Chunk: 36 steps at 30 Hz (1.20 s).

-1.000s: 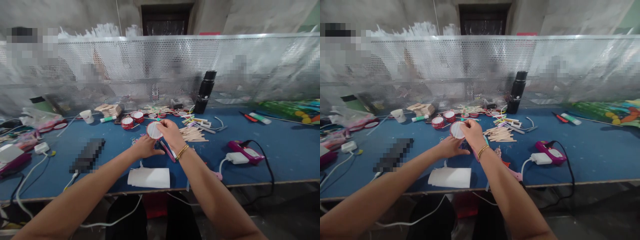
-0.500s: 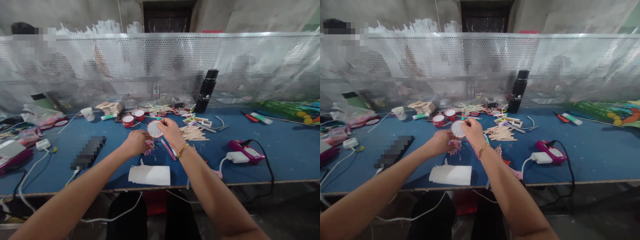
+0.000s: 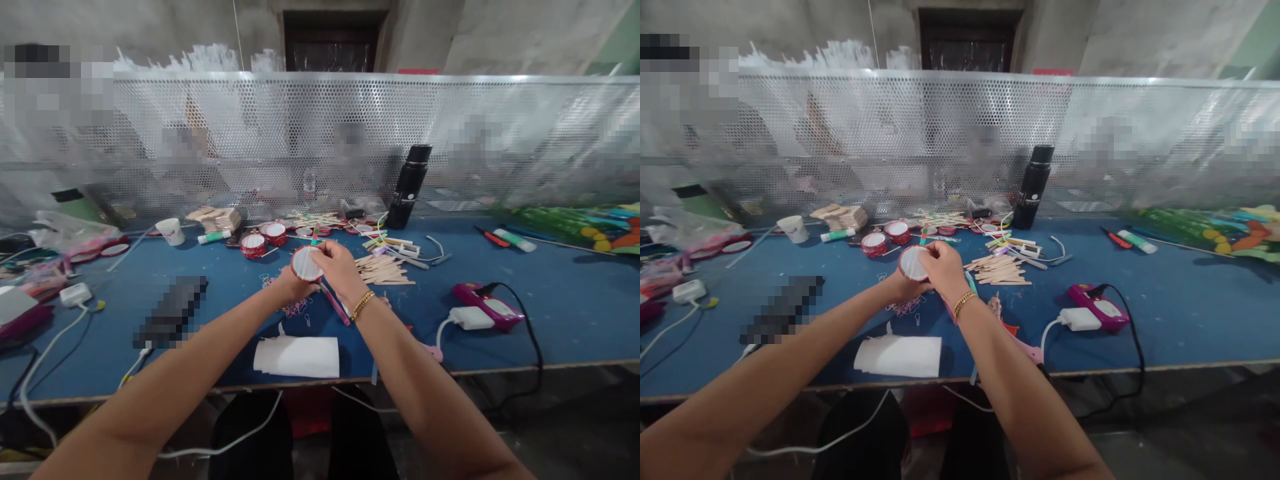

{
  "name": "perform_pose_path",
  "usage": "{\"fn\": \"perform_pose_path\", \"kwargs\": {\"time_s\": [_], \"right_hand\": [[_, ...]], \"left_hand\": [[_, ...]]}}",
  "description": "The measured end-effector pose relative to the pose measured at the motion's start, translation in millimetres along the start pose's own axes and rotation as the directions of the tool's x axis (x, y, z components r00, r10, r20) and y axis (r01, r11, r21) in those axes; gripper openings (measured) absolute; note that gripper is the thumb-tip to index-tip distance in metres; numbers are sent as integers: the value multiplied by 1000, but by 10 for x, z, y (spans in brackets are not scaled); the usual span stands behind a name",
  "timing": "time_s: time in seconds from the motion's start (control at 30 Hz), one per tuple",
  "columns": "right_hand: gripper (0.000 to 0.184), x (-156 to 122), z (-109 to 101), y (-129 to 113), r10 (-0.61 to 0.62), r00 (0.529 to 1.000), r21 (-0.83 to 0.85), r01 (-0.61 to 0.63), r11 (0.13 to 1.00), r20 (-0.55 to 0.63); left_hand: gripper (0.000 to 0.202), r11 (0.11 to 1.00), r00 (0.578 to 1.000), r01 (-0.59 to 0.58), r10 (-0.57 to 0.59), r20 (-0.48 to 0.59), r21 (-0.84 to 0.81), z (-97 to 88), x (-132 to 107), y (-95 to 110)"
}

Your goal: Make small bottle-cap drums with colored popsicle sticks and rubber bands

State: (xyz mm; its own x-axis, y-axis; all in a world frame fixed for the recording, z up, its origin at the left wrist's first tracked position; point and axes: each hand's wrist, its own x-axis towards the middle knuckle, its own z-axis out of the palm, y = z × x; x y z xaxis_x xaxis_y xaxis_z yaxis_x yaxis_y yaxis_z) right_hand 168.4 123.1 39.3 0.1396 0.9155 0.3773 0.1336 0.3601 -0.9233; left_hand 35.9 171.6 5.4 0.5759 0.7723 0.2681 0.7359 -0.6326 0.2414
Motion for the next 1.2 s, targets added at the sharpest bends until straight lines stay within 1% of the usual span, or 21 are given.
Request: {"fn": "perform_pose_path", "kwargs": {"time_s": [0.07, 0.13, 0.2, 0.23, 0.3, 0.37, 0.4, 0.47, 0.53, 0.6, 0.63, 0.67, 0.7, 0.73, 0.83, 0.9, 0.97, 1.07, 1.13, 1.17, 1.2], "right_hand": [[18, -8, 6, -1, -3, 1000, -7, 3, 1000, 5], [18, -20, 12, -7, -4, 1000, -14, 4, 1000, 23], [17, -33, 20, -17, -5, 999, -19, 6, 1000, 44], [17, -39, 23, -21, -5, 999, -19, 6, 1000, 53], [17, -50, 27, -30, -3, 998, -19, 4, 1000, 64], [18, -61, 27, -37, 0, 998, -17, 1, 1000, 68], [18, -66, 27, -39, 1, 998, -16, 0, 1000, 69], [18, -73, 29, -40, 0, 998, -18, 1, 1000, 69], [18, -76, 34, -35, 0, 997, -23, 2, 1000, 71], [18, -73, 40, -26, 1, 998, -32, 1, 999, 70], [18, -69, 42, -21, 1, 998, -37, 1, 999, 69], [18, -66, 43, -17, 2, 998, -43, 1, 999, 69], [18, -63, 43, -14, 3, 998, -49, 0, 999, 69], [18, -62, 41, -13, 4, 997, -55, 0, 999, 71], [19, -77, 40, -19, 4, 996, -71, 2, 997, 88], [19, -108, 53, -28, 6, 993, -79, 3, 997, 115], [20, -157, 82, -39, 12, 987, -81, 1, 997, 159], [20, -245, 149, -52, 12, 972, -82, 7, 997, 236], [17, -297, 195, -56, 1, 962, -90, 25, 996, 274], [16, -318, 214, -57, -6, 958, -97, 36, 995, 286], [15, -335, 231, -58, -13, 956, -107, 46, 993, 293]], "left_hand": [[37, 998, 997, 40, -42, 59, 43, -44, -23, -24], [35, 993, 990, 85, -94, 102, 84, -125, -96, -49], [38, 988, 985, 112, -124, 116, 105, -224, -198, -63], [45, 987, 985, 118, -130, 111, 108, -272, -252, -63], [63, 990, 987, 103, -115, 116, 100, -349, -352, -45], [71, 995, 986, 63, -73, 148, 75, -386, -429, -15], [70, 998, 985, 36, -46, 167, 58, -387, -454, -1], [59, 1000, 982, -11, 7, 189, 21, -361, -474, 11], [40, 1000, 986, -25, 26, 166, -9, -317, -456, -7], [28, 1000, 995, 3, 0, 96, -28, -292, -418, -54], [29, 999, 998, 26, -24, 51, -39, -298, -401, -86], [35, 997, 999, 46, -45, 7, -54, -319, -390, -119], [40, 995, 998, 57, -59, -30, -78, -357, -389, -153], [41, 992, 997, 58, -64, -53, -108, -408, -401, -185], [17, 972, 991, 65, -89, -98, -224, -599, -520, -241], [10, 943, 980, 102, -151, -133, -317, -697, -657, -224], [18, 892, 959, 146, -234, -160, -428, -735, -811, -152], [36, 770, 933, 161, -323, -160, -618, -686, -1011, 18], [40, 683, 925, 160, -355, -132, -712, -624, -1089, 119], [40, 618, 917, 160, -382, -116, -770, -593, -1108, 153], [39, 571, 910, 158, -402, -106, -806, -566, -1114, 177]]}}
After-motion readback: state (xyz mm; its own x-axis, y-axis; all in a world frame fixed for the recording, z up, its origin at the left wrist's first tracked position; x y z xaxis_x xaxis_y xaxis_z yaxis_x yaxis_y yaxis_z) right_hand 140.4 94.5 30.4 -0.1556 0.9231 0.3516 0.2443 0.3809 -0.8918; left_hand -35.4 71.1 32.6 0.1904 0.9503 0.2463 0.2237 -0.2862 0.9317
